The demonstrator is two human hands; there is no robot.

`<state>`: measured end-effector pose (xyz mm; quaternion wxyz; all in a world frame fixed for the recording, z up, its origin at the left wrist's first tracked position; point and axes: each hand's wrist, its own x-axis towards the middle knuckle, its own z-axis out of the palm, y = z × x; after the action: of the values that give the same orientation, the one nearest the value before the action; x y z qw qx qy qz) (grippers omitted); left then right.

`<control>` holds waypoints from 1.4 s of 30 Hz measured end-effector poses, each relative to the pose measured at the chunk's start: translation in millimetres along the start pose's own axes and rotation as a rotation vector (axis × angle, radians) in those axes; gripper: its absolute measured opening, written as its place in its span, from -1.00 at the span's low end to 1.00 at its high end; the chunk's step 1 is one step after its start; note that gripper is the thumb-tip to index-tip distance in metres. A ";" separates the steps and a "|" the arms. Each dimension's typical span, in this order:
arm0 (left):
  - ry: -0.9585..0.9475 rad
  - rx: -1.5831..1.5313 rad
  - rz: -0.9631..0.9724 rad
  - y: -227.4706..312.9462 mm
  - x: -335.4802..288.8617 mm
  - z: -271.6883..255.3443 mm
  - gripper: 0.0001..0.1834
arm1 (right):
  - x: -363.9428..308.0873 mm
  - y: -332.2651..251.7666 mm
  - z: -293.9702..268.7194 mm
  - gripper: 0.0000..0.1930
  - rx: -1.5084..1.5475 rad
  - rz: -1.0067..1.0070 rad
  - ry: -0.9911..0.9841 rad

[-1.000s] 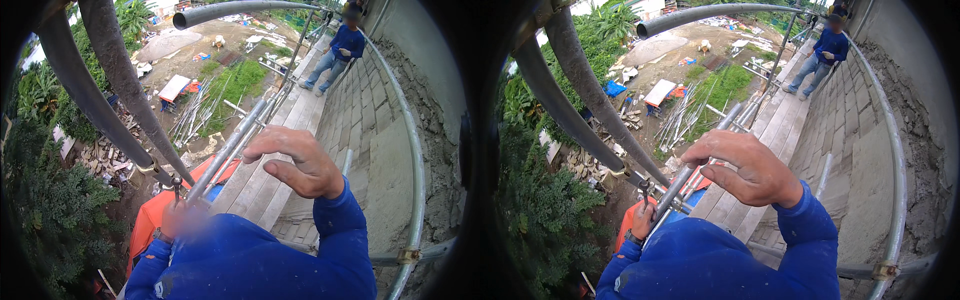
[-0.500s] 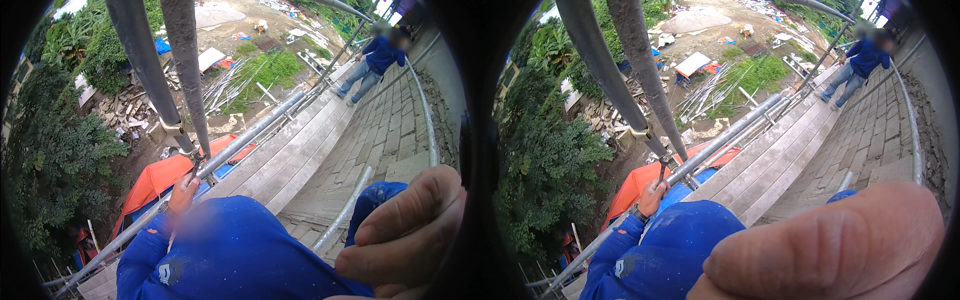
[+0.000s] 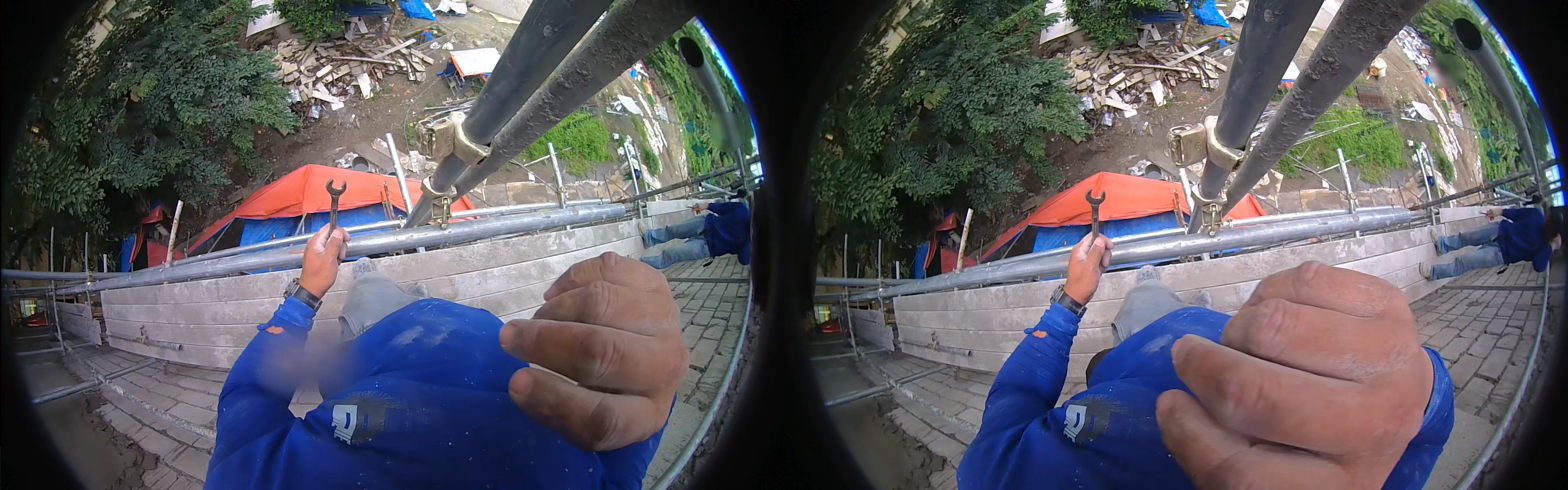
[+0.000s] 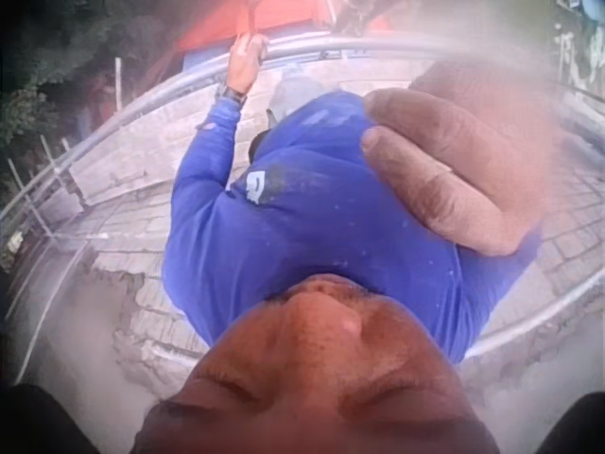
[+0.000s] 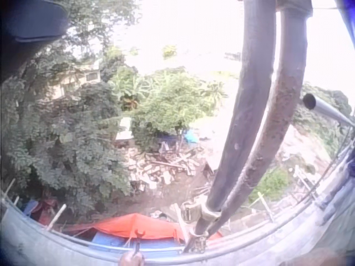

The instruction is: The person assembles a metal scaffolding structure on a construction site. They use a wrench to tighten couplers connecting vertical and horizontal metal poles. The person moves along the wooden planks of the scaffolding to reach different connection points.

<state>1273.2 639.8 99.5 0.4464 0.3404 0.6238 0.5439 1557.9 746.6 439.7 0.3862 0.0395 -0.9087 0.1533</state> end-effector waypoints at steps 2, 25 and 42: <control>0.048 -0.034 -0.038 -9.5 -7.1 -5.0 -0.64 | 16.9 7.0 23.4 -0.80 0.099 -0.096 -0.061; 0.287 0.174 0.084 -22.9 -39.7 -17.3 -0.70 | -48.7 48.2 52.5 -0.74 0.093 0.529 -0.431; 0.095 0.252 0.107 -1.4 -26.8 15.0 -0.68 | -50.5 122.5 -22.4 -0.40 0.010 0.676 0.506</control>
<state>1297.1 620.8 103.0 0.3406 0.4002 0.6884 0.4999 1585.3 867.5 387.9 0.5250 -0.2979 -0.7463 0.2805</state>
